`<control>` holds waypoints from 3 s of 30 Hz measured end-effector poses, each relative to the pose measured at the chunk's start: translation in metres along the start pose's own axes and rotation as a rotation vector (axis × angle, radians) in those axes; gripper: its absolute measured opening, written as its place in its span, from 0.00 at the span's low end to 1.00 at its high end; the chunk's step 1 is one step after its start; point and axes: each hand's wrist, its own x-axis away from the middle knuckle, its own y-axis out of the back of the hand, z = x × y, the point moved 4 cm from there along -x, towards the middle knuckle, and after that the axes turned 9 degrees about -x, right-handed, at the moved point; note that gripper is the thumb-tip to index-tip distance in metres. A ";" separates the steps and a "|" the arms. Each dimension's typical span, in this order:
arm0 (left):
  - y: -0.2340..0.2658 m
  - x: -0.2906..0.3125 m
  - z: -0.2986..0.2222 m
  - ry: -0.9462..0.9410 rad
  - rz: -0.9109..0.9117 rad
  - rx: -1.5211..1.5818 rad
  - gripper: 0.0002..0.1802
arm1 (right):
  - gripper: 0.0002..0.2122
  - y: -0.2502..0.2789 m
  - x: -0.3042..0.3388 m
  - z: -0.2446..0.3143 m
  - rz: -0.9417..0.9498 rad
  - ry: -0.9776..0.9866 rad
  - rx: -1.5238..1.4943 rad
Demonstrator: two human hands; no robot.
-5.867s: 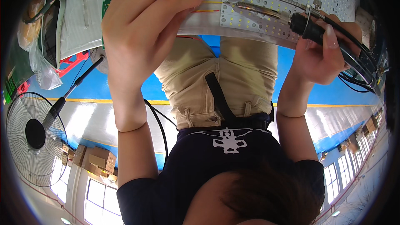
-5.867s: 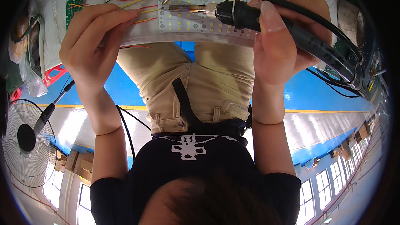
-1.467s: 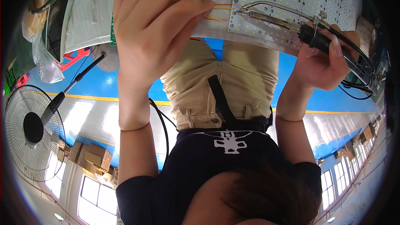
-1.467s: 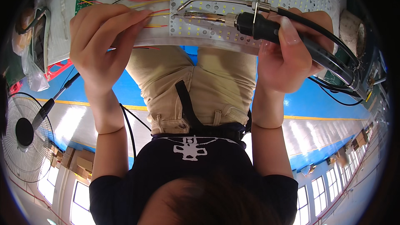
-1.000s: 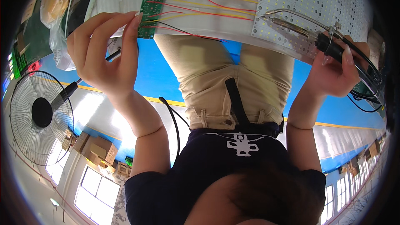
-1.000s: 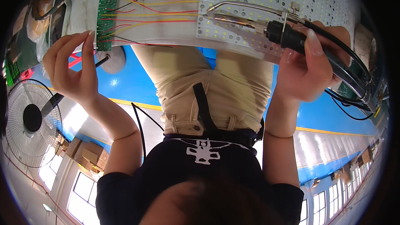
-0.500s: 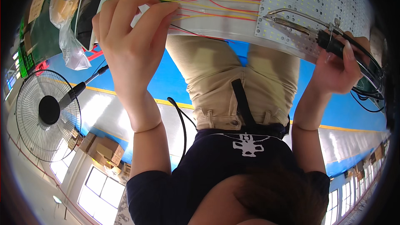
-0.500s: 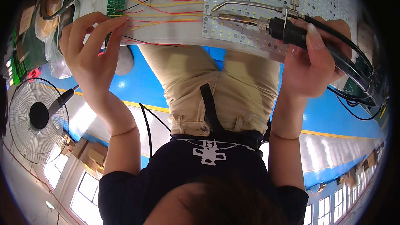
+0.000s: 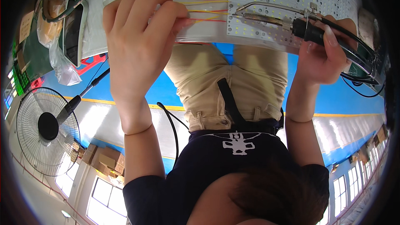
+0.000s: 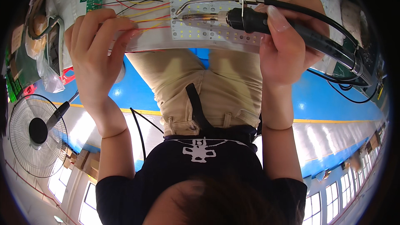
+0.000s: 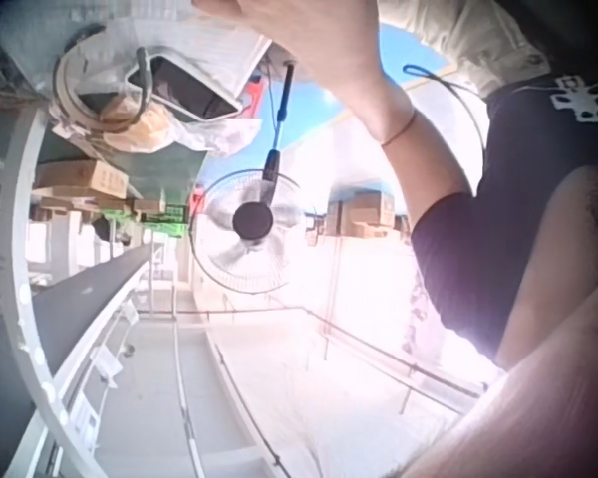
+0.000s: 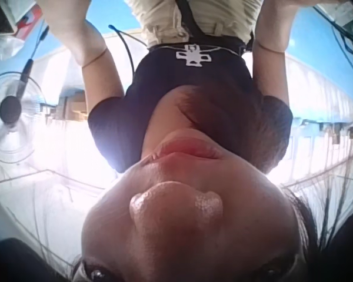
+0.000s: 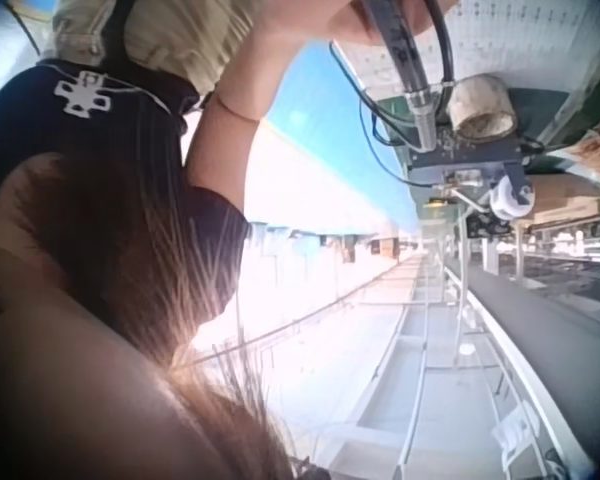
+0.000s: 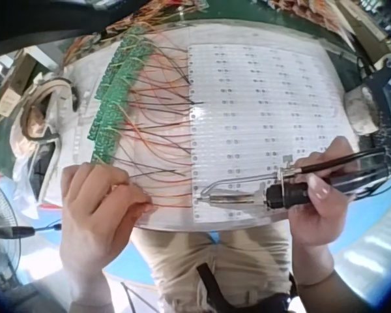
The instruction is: Soldering colored wires onto a large multi-LED circuit board on a factory assembly line.
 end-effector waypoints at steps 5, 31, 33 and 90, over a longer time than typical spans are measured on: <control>-0.007 0.001 -0.010 0.012 0.033 0.127 0.10 | 0.06 -0.004 0.009 -0.013 -0.240 -0.554 -0.668; -0.013 0.017 -0.014 0.069 -0.187 0.214 0.11 | 0.11 0.002 0.015 -0.020 -0.028 -0.195 -0.551; -0.012 0.017 -0.014 0.074 -0.169 0.220 0.10 | 0.11 0.003 0.013 -0.016 0.008 -0.214 -0.454; -0.014 0.008 -0.020 0.035 -0.103 0.267 0.11 | 0.08 0.004 0.003 -0.008 0.045 -0.152 -0.261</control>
